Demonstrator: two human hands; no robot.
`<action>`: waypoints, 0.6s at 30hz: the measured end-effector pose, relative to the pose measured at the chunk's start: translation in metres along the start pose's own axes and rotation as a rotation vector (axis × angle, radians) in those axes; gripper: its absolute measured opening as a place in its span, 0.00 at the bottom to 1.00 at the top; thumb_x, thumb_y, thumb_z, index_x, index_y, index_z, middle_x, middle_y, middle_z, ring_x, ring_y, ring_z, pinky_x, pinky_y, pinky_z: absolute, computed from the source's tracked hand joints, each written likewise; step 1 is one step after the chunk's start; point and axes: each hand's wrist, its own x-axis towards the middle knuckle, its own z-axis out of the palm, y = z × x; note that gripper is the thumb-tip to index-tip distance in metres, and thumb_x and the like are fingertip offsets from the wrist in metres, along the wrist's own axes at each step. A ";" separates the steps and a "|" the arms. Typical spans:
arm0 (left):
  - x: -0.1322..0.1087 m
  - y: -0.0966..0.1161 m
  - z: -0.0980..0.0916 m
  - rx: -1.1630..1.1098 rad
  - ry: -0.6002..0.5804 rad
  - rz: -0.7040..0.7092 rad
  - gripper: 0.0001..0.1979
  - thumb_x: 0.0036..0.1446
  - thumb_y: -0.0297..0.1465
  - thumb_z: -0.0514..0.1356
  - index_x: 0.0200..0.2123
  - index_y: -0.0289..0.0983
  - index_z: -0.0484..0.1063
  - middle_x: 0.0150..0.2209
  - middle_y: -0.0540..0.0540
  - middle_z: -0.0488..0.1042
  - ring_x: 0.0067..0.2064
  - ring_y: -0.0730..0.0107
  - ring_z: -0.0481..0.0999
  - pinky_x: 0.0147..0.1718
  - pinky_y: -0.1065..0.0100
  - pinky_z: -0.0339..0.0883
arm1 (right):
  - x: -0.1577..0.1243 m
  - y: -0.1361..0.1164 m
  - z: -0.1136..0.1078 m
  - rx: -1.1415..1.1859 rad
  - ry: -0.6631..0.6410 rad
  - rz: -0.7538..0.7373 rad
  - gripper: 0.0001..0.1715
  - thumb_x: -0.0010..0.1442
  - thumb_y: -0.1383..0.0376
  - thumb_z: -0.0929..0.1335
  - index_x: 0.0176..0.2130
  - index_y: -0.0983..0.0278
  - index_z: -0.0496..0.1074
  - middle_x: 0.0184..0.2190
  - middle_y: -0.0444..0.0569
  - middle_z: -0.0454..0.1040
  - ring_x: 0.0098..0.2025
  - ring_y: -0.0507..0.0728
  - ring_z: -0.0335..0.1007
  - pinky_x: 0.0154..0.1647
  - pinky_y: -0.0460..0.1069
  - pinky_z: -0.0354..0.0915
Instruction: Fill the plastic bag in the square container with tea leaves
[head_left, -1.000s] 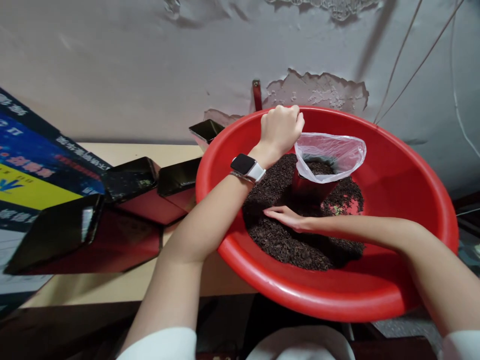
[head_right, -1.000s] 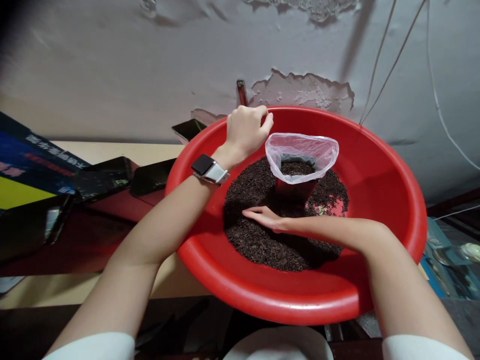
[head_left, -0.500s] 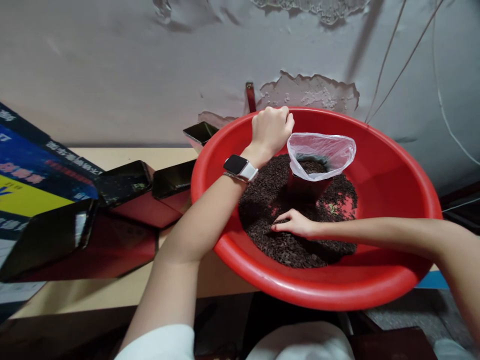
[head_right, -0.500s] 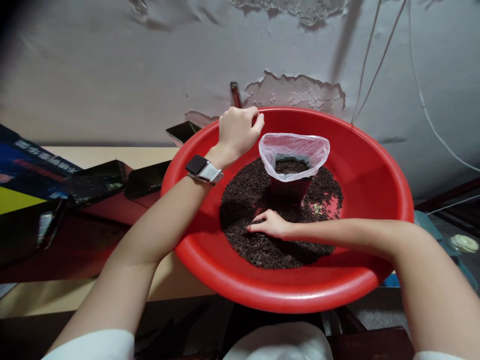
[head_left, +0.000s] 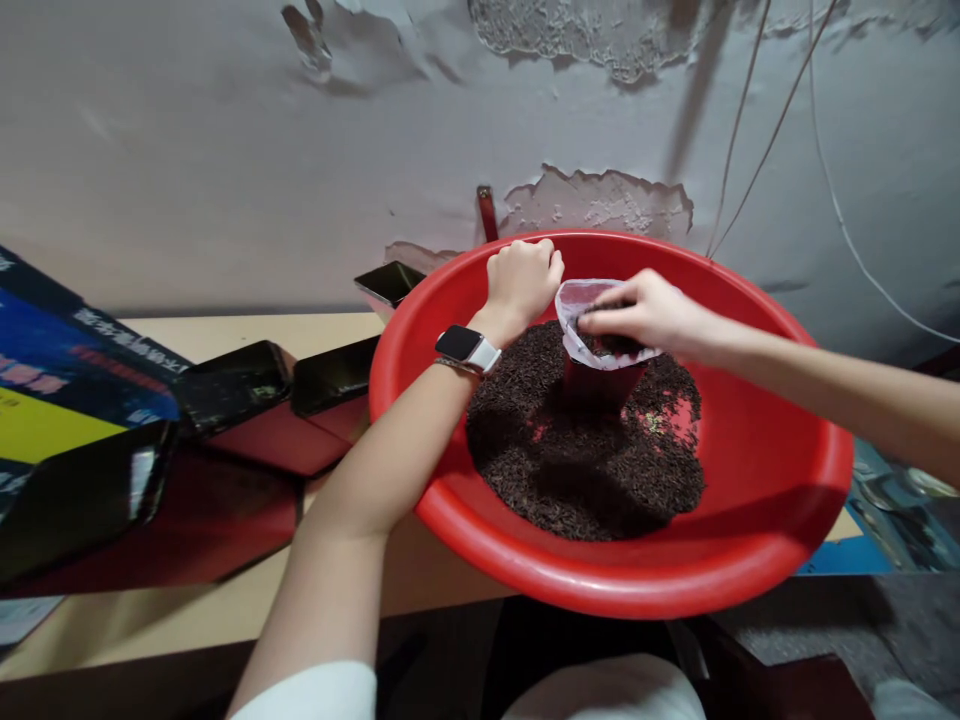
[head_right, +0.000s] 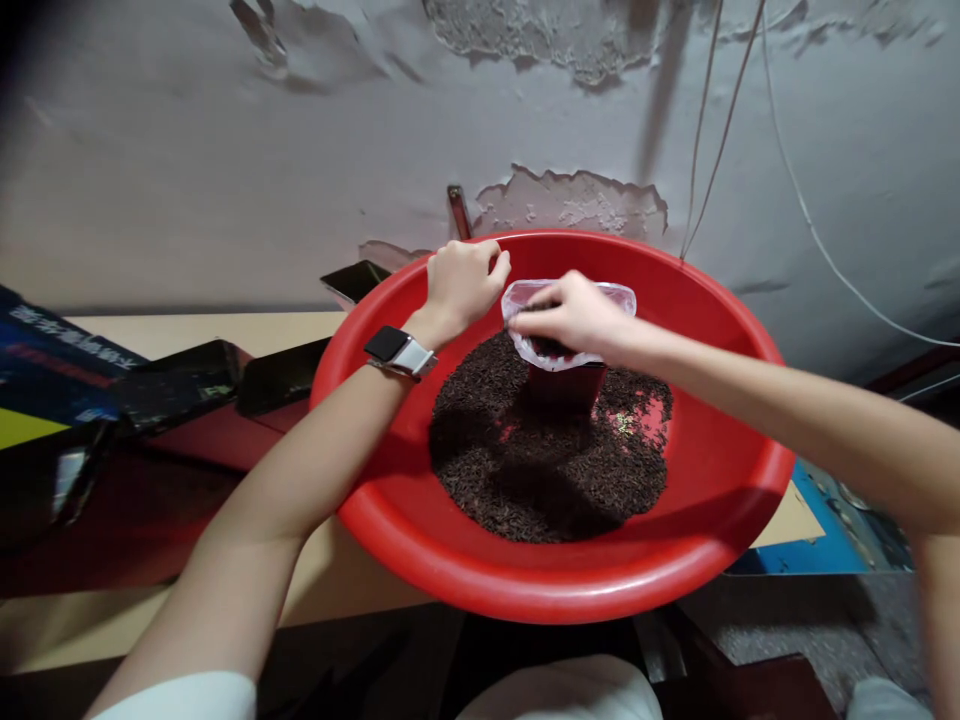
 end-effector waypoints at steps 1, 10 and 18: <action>0.000 0.000 -0.001 0.003 0.000 -0.004 0.22 0.66 0.36 0.44 0.50 0.35 0.73 0.43 0.35 0.76 0.51 0.52 0.71 0.49 0.59 0.62 | 0.012 0.000 -0.012 -0.105 0.061 -0.074 0.20 0.56 0.55 0.70 0.31 0.72 0.78 0.24 0.47 0.72 0.28 0.50 0.66 0.31 0.47 0.64; 0.000 0.000 -0.001 -0.018 0.019 -0.002 0.21 0.67 0.36 0.44 0.51 0.37 0.72 0.42 0.38 0.76 0.51 0.54 0.71 0.49 0.60 0.61 | 0.068 0.046 -0.046 -0.580 0.065 -0.277 0.20 0.56 0.52 0.71 0.33 0.66 0.79 0.32 0.49 0.76 0.40 0.56 0.71 0.45 0.53 0.66; 0.000 0.000 0.000 -0.011 -0.007 -0.006 0.20 0.66 0.36 0.44 0.49 0.36 0.73 0.43 0.37 0.75 0.52 0.53 0.70 0.49 0.59 0.61 | 0.043 0.018 -0.037 -0.762 0.182 -0.245 0.14 0.62 0.60 0.66 0.36 0.67 0.77 0.36 0.52 0.75 0.45 0.60 0.69 0.45 0.55 0.63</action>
